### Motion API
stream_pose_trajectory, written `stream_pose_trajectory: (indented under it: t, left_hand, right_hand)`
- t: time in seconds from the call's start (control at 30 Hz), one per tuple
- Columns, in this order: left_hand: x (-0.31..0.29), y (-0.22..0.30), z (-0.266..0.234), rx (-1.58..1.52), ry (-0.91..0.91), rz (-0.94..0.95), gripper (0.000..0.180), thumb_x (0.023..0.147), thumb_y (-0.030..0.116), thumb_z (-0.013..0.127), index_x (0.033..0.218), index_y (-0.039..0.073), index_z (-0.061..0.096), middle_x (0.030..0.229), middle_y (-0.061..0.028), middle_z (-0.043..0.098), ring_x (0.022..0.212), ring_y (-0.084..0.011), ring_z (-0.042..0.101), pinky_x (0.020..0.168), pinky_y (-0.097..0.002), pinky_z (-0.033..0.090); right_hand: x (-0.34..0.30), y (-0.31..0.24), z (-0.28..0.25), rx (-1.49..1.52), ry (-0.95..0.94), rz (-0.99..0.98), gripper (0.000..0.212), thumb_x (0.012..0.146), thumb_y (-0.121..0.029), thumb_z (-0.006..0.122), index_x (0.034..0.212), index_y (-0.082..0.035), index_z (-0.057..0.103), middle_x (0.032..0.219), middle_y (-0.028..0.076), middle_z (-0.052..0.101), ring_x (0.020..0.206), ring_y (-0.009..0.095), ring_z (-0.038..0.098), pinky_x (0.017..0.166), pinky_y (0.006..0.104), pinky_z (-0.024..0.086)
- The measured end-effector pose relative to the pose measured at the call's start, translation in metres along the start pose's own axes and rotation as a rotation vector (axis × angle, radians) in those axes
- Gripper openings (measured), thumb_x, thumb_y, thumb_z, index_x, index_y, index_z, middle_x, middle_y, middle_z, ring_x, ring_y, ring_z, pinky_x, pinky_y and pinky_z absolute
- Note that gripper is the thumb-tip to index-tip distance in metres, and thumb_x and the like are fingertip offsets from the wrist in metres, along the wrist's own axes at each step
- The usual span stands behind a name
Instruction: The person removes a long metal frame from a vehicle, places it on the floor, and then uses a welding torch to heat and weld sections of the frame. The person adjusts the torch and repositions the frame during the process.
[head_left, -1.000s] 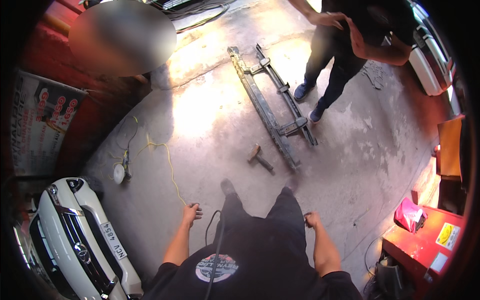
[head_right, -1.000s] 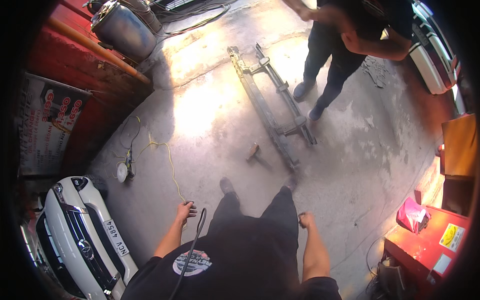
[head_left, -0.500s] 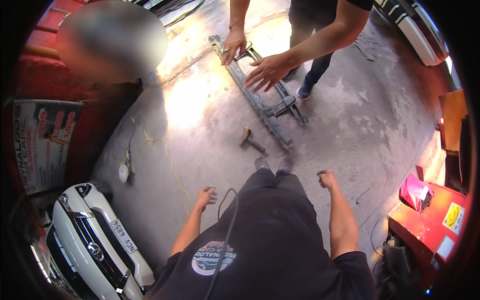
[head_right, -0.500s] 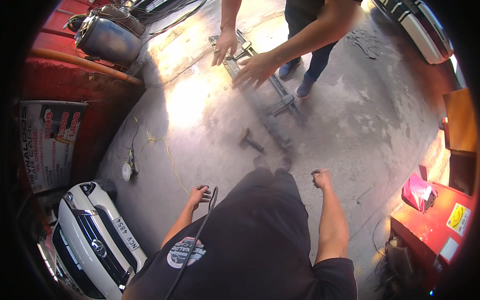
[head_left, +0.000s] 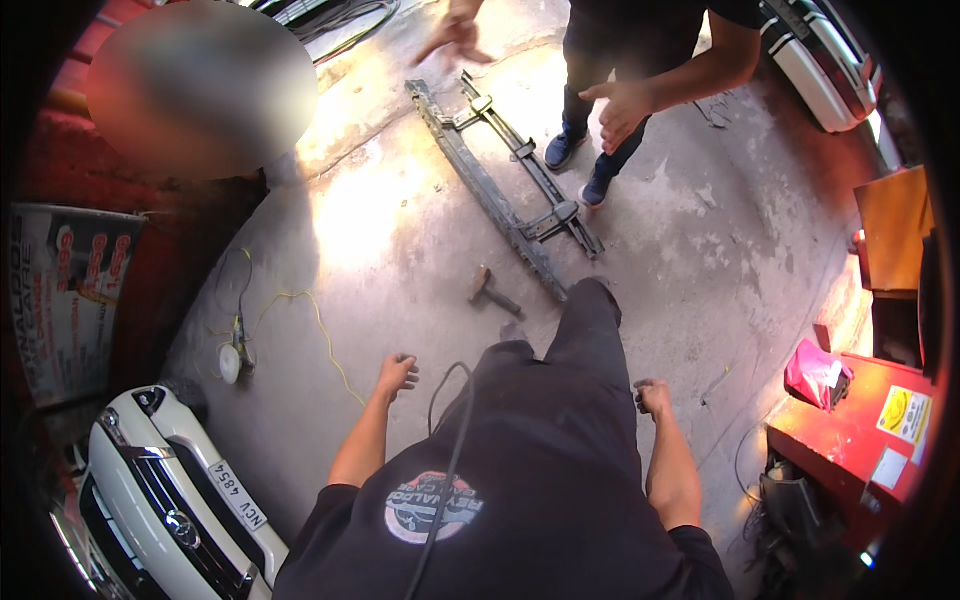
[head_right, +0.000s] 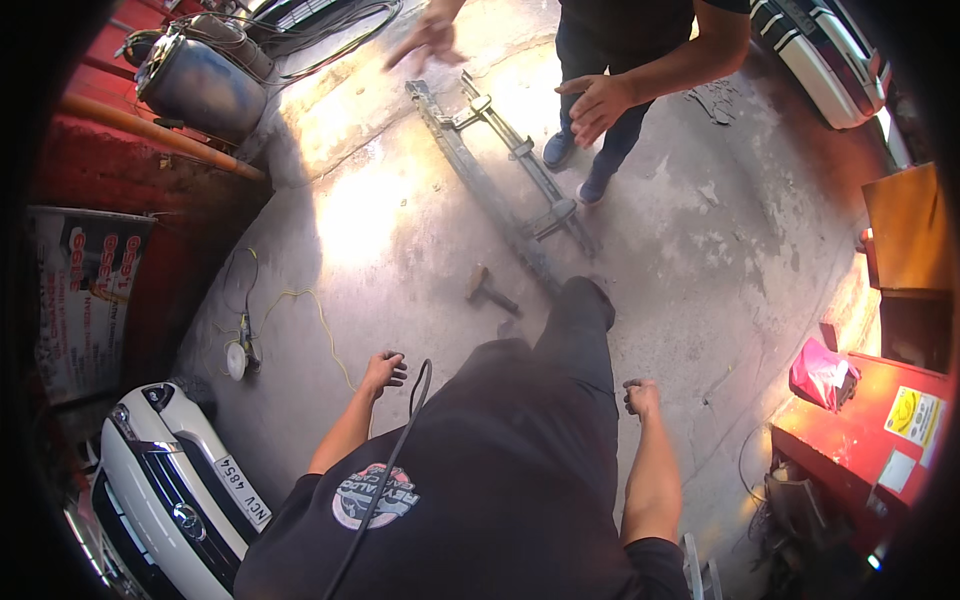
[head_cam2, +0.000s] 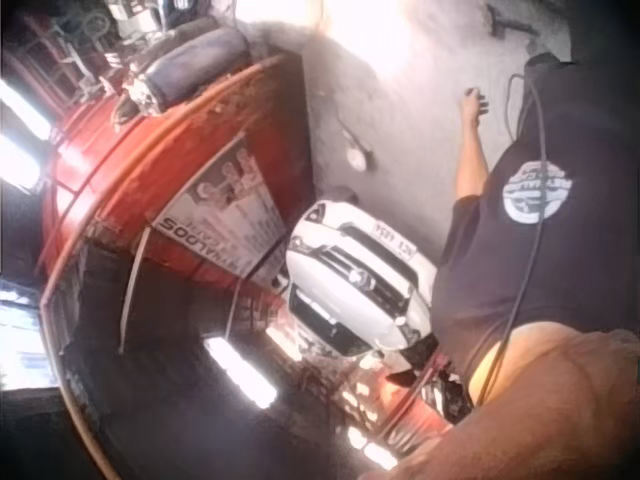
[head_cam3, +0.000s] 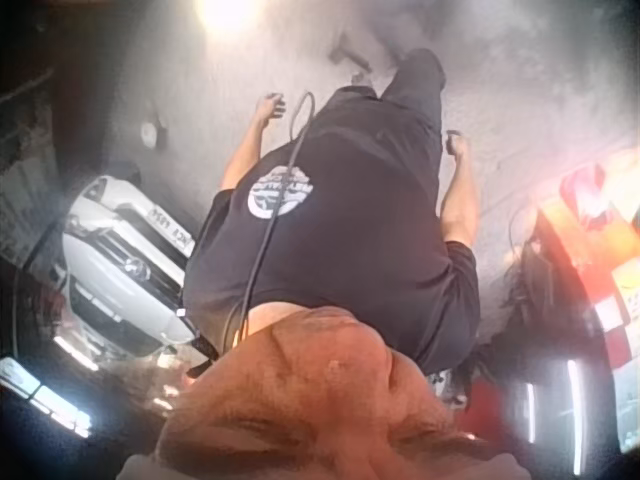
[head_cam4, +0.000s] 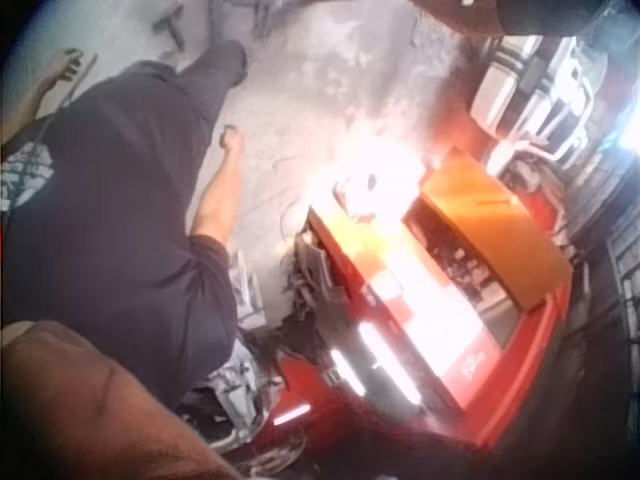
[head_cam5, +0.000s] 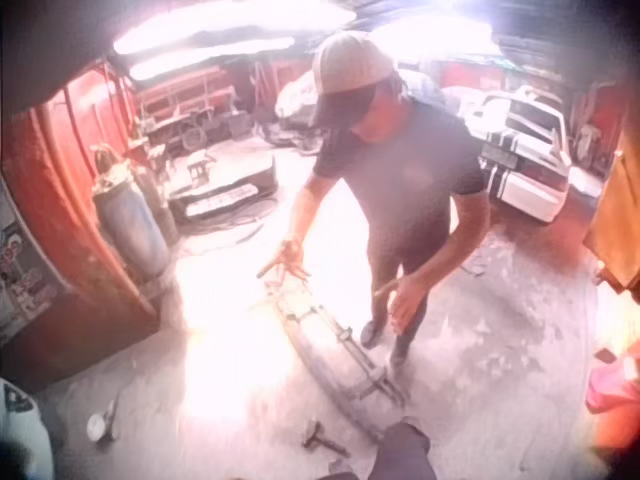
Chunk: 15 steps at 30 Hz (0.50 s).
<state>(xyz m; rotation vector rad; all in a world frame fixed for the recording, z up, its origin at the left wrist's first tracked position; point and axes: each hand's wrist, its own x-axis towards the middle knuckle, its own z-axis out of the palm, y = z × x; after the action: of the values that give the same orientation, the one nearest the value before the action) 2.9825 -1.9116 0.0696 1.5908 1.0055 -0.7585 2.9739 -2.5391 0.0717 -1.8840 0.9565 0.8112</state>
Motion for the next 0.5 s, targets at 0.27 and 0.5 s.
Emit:
stream_pose_trajectory:
  t: [0.27, 0.5]
  left_hand:
    - [0.013, 0.002, 0.002, -0.049, 0.006, 0.066, 0.033, 0.096, 0.022, 0.058, 0.118, -0.001, 0.060, 0.097, -0.0149, 0.068, 0.073, -0.0248, 0.068, 0.060, -0.0376, 0.057]
    - [0.000, -0.023, 0.009, -0.126, 0.032, 0.058, 0.036, 0.096, 0.022, 0.057, 0.122, -0.003, 0.059, 0.099, -0.0164, 0.068, 0.076, -0.0257, 0.068, 0.061, -0.0372, 0.057]
  right_hand:
    - [0.007, -0.009, 0.006, -0.045, -0.013, -0.060, 0.028, 0.085, -0.002, 0.051, 0.103, 0.002, 0.072, 0.063, 0.011, 0.062, 0.047, 0.019, 0.058, 0.041, 0.0324, 0.046]
    - [0.037, -0.050, -0.001, -0.087, -0.038, -0.097, 0.030, 0.083, -0.004, 0.050, 0.104, 0.002, 0.072, 0.062, 0.011, 0.061, 0.047, 0.019, 0.058, 0.041, 0.0320, 0.046]
